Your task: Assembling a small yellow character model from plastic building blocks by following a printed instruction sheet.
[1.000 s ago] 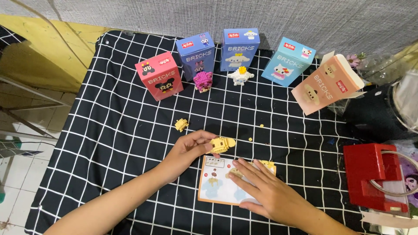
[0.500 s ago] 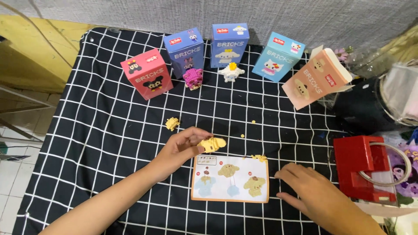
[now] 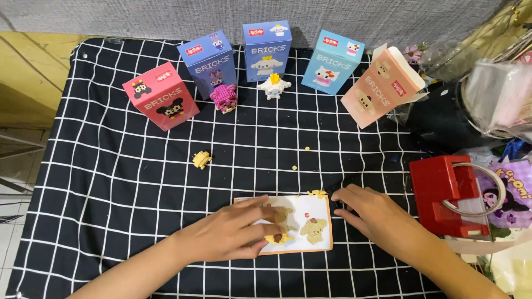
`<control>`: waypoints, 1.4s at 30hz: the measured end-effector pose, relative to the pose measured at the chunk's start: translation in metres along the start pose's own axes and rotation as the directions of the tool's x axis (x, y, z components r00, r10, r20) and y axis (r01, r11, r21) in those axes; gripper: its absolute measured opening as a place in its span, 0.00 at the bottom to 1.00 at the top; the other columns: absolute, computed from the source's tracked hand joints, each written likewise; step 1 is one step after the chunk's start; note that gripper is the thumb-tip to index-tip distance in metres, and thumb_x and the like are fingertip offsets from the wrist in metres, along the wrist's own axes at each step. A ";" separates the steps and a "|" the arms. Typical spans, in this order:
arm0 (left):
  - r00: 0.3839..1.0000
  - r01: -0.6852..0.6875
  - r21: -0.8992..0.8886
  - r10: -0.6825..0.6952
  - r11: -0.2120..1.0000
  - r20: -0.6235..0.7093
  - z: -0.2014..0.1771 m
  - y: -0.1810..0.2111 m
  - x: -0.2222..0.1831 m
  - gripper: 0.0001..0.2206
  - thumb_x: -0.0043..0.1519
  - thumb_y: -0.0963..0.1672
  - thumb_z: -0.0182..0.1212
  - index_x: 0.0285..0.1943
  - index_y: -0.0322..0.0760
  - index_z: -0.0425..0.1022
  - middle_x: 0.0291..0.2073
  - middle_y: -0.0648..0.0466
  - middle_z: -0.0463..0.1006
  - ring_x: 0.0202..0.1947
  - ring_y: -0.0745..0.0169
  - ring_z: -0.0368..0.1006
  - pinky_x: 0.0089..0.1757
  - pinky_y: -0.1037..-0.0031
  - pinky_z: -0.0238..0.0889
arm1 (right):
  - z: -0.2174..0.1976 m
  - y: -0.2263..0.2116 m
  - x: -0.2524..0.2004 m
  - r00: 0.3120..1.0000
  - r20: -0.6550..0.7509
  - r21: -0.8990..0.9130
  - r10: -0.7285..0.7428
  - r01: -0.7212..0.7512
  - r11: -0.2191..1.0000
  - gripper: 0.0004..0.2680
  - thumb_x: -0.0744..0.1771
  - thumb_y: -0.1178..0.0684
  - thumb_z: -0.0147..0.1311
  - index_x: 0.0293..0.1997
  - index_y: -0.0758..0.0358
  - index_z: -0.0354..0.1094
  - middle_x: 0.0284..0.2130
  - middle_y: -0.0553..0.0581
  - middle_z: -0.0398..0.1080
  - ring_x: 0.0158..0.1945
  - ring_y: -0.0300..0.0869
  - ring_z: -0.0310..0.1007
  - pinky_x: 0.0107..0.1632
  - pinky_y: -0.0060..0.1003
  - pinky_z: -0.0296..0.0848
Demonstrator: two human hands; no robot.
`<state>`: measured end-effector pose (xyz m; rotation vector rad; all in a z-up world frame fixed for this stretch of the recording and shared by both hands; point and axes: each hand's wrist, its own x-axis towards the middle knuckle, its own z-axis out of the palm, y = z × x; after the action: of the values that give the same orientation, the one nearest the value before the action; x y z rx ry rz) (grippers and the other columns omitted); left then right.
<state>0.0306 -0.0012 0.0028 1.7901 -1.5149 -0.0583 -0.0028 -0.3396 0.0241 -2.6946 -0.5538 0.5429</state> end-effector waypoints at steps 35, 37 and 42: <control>0.995 -0.063 0.234 0.042 0.970 0.094 0.005 0.006 -0.002 0.18 0.67 0.41 0.58 0.65 0.36 0.64 0.55 0.45 0.67 0.39 0.54 0.77 0.30 0.69 0.74 | 0.010 0.008 0.011 0.958 -0.172 -0.045 -0.228 0.224 0.974 0.06 0.67 0.53 0.55 0.47 0.53 0.75 0.37 0.45 0.76 0.39 0.37 0.74 0.41 0.37 0.65; 0.995 -0.062 0.241 0.040 0.969 0.095 0.006 0.006 -0.001 0.18 0.67 0.41 0.58 0.66 0.36 0.64 0.55 0.45 0.68 0.38 0.55 0.77 0.28 0.70 0.73 | 0.010 0.007 0.011 0.960 -0.170 -0.043 -0.225 0.221 0.974 0.07 0.67 0.53 0.55 0.48 0.53 0.76 0.38 0.45 0.76 0.40 0.37 0.74 0.42 0.37 0.65; 0.997 0.013 0.145 -0.023 0.989 0.069 0.009 0.003 -0.005 0.16 0.68 0.40 0.56 0.65 0.34 0.65 0.53 0.45 0.69 0.39 0.50 0.76 0.31 0.68 0.73 | 0.009 0.006 0.012 0.957 -0.188 -0.052 -0.223 0.217 0.975 0.06 0.67 0.53 0.55 0.46 0.53 0.76 0.37 0.45 0.76 0.38 0.37 0.74 0.42 0.37 0.64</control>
<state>0.0223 -0.0015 -0.0044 1.9341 -1.5882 -0.0214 0.0050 -0.3375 0.0102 -2.6291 -0.7991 0.2120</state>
